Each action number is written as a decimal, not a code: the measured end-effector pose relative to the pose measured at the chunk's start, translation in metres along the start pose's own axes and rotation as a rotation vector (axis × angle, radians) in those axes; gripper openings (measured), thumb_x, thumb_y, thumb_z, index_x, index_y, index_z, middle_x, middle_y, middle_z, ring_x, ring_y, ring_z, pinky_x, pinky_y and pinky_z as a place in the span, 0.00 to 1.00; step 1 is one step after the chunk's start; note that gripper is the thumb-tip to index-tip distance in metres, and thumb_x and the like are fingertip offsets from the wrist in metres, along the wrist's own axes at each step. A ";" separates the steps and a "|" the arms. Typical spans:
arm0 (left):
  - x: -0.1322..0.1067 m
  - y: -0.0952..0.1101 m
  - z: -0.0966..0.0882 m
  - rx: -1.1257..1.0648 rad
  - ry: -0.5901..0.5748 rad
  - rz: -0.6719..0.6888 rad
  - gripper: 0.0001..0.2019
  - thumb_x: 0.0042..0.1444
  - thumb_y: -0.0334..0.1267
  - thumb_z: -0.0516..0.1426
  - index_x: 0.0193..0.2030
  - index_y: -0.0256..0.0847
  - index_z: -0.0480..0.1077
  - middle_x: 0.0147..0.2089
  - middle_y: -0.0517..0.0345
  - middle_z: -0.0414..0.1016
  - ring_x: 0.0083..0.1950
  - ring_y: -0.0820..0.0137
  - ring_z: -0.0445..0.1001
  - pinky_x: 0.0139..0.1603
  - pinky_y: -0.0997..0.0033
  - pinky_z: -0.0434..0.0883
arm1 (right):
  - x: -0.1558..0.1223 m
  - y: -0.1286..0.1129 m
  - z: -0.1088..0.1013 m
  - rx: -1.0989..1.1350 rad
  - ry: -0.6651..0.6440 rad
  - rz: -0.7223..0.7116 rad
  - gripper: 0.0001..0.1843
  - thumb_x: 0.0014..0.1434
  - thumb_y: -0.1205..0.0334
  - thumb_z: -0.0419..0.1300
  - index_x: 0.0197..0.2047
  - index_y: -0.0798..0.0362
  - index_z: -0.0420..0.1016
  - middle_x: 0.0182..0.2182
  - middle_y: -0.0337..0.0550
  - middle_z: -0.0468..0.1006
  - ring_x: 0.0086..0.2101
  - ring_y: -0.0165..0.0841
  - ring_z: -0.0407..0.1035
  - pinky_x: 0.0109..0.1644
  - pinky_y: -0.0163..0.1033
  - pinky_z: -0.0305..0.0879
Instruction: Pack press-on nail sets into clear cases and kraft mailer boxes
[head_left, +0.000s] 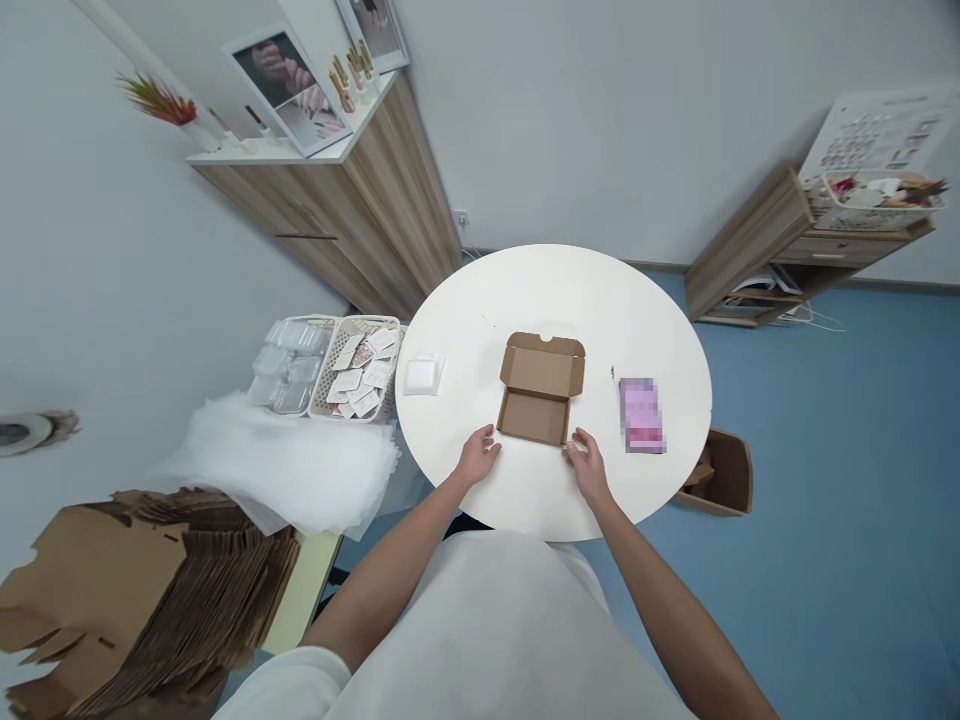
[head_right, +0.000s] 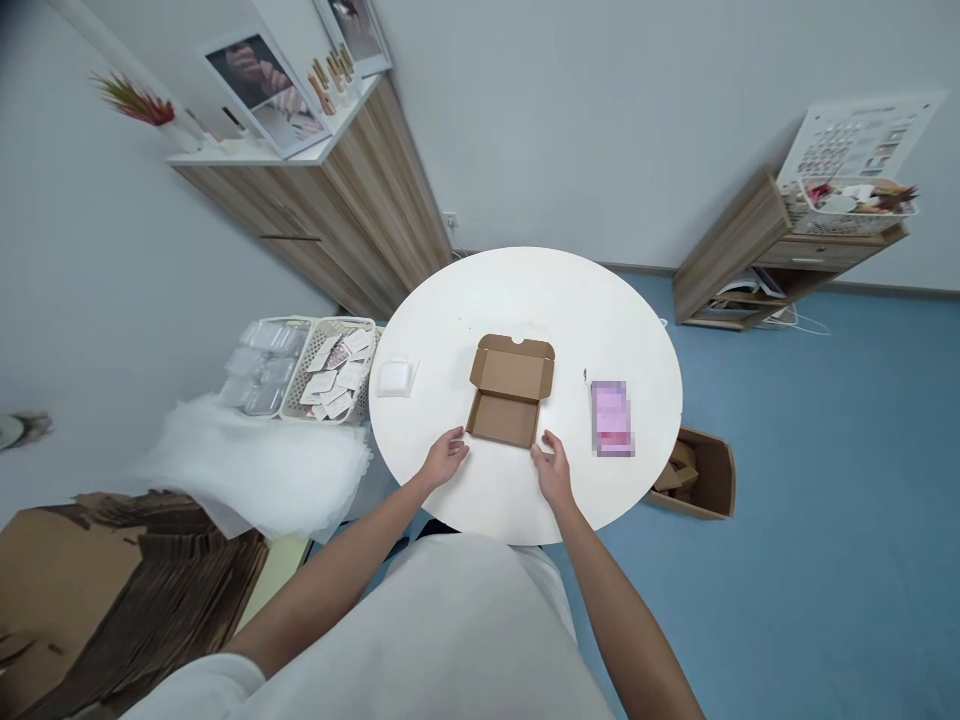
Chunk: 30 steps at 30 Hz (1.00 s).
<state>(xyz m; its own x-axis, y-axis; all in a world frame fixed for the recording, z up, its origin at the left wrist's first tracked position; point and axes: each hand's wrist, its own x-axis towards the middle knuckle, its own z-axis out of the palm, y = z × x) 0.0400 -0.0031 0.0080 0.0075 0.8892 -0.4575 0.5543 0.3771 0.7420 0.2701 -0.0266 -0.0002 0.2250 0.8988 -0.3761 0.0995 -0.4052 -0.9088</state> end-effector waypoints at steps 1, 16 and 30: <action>-0.004 -0.003 -0.003 0.023 -0.001 -0.001 0.22 0.54 0.37 0.50 0.56 0.38 0.55 0.56 0.47 0.60 0.51 0.68 0.66 0.48 0.70 0.67 | -0.005 0.000 0.000 -0.058 0.070 -0.049 0.27 0.51 0.50 0.51 0.53 0.53 0.58 0.50 0.50 0.64 0.38 0.34 0.67 0.44 0.44 0.64; 0.034 -0.056 -0.144 0.065 0.436 -0.143 0.24 0.51 0.39 0.52 0.55 0.32 0.56 0.55 0.39 0.58 0.55 0.60 0.61 0.51 0.63 0.63 | -0.020 -0.056 0.149 -0.293 -0.430 -0.163 0.19 0.53 0.59 0.49 0.50 0.50 0.63 0.45 0.45 0.69 0.37 0.31 0.66 0.42 0.41 0.65; 0.098 -0.057 -0.165 -0.089 0.232 -0.132 0.28 0.54 0.38 0.48 0.61 0.34 0.47 0.62 0.43 0.49 0.62 0.61 0.50 0.59 0.63 0.52 | 0.066 -0.086 0.284 -0.199 -0.204 0.089 0.28 0.48 0.58 0.54 0.54 0.50 0.58 0.54 0.47 0.61 0.45 0.35 0.64 0.48 0.42 0.61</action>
<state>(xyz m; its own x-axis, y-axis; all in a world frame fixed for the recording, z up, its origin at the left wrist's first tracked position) -0.1282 0.1058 0.0019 -0.2566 0.8627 -0.4359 0.4623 0.5056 0.7285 0.0008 0.1151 0.0017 0.0440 0.8650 -0.4998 0.2812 -0.4907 -0.8247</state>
